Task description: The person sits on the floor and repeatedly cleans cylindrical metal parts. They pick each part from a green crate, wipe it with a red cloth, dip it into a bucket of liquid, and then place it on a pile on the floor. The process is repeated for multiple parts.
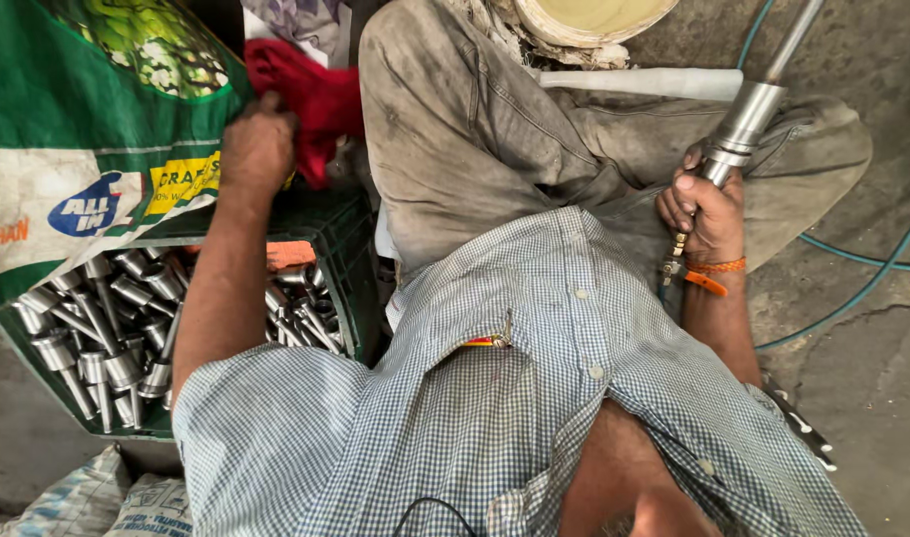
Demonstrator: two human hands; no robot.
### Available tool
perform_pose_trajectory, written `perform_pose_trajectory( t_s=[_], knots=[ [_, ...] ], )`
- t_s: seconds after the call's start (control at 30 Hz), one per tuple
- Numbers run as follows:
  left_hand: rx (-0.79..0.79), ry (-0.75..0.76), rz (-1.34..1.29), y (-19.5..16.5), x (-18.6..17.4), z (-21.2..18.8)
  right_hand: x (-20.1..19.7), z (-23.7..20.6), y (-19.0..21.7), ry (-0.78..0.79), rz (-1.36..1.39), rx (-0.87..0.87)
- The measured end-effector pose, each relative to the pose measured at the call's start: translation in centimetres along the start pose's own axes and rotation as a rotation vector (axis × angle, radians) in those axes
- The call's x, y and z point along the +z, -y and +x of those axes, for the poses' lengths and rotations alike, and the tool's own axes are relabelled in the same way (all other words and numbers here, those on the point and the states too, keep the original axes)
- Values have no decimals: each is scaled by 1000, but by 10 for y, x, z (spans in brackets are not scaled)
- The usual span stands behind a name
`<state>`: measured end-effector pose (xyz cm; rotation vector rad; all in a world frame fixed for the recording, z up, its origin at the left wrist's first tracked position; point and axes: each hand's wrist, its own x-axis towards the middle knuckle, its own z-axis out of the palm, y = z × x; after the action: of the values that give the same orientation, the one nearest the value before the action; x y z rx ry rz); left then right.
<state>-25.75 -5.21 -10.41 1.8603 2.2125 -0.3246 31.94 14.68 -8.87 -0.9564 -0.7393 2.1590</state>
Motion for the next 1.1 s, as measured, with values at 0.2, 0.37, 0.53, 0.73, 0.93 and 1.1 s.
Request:
perform_pose_trajectory(
  t_s=[0.2, 0.37, 0.53, 0.73, 0.93, 1.1],
  knots=[
    [-93, 82, 53, -5, 1, 4, -1, -1, -2, 10, 5, 2],
    [-143, -94, -83, -18, -12, 6, -1, 0, -2, 9, 3, -1],
    [-342, -149, -248, -23, -16, 28, 1, -2, -1, 5, 7, -1],
    [-302, -305, -202, -28, -28, 27, -1, -2, -1, 5, 4, -10],
    [-255, -470, -697, -19, -51, 9, -4, 0, 1, -11, 14, 7],
    [-255, -649, -445, -19, -32, 44, -5, -3, -2, -2, 0, 8]
  ],
)
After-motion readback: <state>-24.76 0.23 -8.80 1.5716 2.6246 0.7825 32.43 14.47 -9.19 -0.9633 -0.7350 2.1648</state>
